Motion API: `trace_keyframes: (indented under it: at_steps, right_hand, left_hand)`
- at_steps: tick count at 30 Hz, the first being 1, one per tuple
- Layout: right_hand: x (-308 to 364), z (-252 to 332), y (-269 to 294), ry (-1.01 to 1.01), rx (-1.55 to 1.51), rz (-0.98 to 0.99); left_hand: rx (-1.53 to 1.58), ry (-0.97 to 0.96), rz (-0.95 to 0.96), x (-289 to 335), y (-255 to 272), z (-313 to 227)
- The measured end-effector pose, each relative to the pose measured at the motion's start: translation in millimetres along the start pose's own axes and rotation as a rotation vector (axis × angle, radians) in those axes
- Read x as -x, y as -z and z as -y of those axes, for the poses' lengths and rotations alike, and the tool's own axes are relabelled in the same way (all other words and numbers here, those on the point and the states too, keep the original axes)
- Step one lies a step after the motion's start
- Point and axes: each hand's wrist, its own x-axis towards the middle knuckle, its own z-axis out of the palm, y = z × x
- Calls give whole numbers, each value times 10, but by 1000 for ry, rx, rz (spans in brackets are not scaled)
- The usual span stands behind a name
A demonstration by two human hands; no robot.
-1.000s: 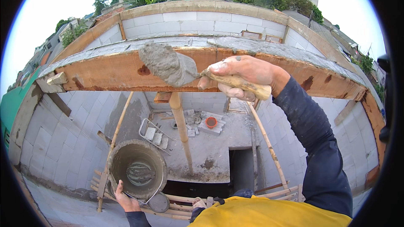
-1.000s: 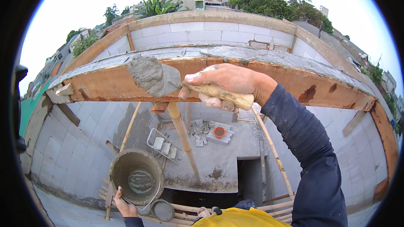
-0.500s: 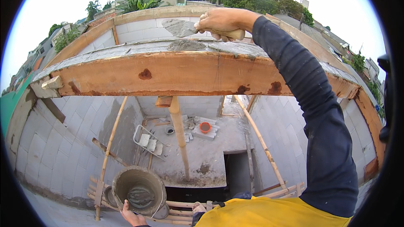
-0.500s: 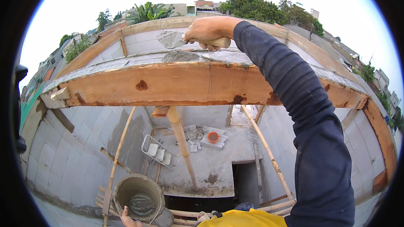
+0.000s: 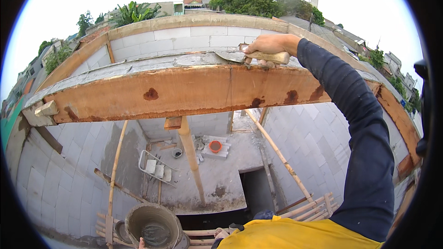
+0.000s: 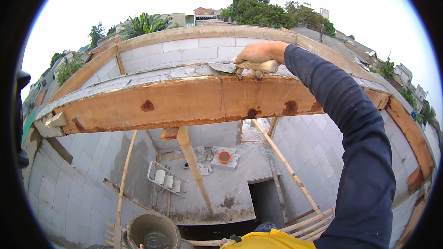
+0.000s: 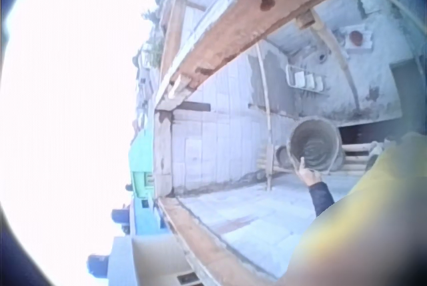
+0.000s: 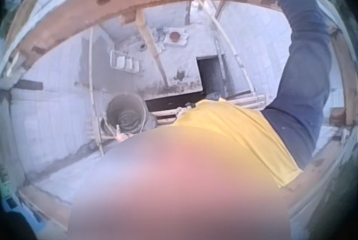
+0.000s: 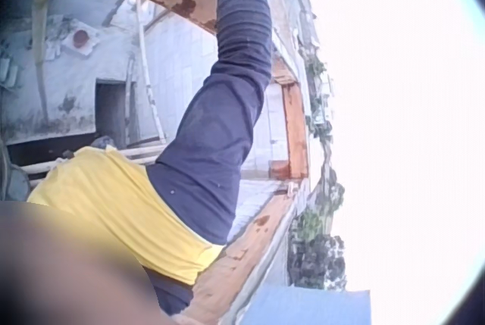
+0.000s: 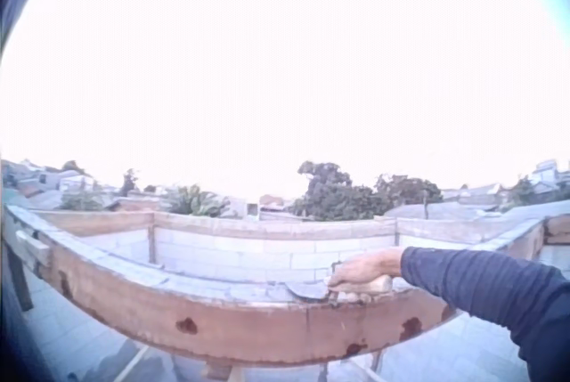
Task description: The person scoops wet cement from a bucket with a trowel and spreads it onto a wooden beam on a bamboo scaffold. They repeatedly scoop and smooth the cement along the beam, occasionally pouring the remaining cement directly from the bucket onto the beam.
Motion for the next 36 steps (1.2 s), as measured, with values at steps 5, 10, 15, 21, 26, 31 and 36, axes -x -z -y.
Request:
trace_keyframes:
  at_steps: [5, 10, 15, 21, 26, 31, 36]
  right_hand:
    - [-332, 928, -324, 125, 40, 113]
    - [-326, 956, -301, 160, 310, 60]
    - [237, -275, 82, -30, 399, -35]
    - [348, -504, 257, 53, 495, -191]
    - [-96, -406, 79, 404, 388, -111]
    - [203, -1055, 535, -42, 428, -58]
    - [256, -1150, 669, -186, 195, -100]
  left_hand:
    - [-40, -1, 18, -262, -52, -5]
    - [-17, -38, 41, -333, -122, -15]
    - [7, 5, -19, -138, 52, 53]
    - [-30, -29, -28, -37, 142, 172]
    - [-45, -122, -27, -127, 184, 238]
    - [-37, -102, -128, 36, 293, 315]
    - [-235, -241, -50, 460, -97, 104]
